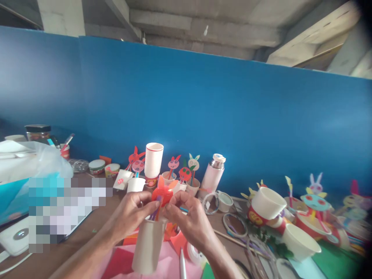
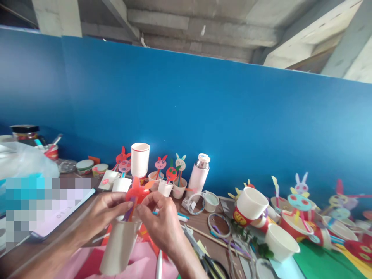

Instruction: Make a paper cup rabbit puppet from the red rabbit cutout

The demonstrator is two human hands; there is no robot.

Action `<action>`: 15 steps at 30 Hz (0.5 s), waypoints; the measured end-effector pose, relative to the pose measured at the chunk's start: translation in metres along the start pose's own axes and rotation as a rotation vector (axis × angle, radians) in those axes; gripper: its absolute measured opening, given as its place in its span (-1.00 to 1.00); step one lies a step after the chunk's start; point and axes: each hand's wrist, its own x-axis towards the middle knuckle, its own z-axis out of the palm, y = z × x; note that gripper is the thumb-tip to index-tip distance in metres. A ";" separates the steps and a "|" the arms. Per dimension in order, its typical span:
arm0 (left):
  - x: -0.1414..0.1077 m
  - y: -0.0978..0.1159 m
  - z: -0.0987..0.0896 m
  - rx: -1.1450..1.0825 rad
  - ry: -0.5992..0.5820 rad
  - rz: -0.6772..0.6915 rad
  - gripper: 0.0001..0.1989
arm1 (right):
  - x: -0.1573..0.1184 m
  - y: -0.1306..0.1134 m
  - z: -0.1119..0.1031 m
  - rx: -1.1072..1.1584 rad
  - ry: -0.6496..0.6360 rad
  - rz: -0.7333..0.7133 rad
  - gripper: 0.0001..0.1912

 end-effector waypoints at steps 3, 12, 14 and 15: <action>-0.002 0.001 0.005 0.066 0.009 0.032 -0.64 | -0.004 -0.004 0.002 -0.128 0.071 -0.020 -0.82; -0.009 0.000 0.009 0.135 0.004 0.034 -0.61 | -0.006 -0.013 0.003 -0.362 0.146 -0.069 -0.77; -0.010 0.002 0.009 0.127 0.011 0.037 -0.61 | -0.006 -0.014 0.003 -0.374 0.147 -0.076 -0.76; -0.011 0.004 0.009 0.117 0.013 0.042 -0.61 | -0.006 -0.014 0.004 -0.380 0.151 -0.078 -0.76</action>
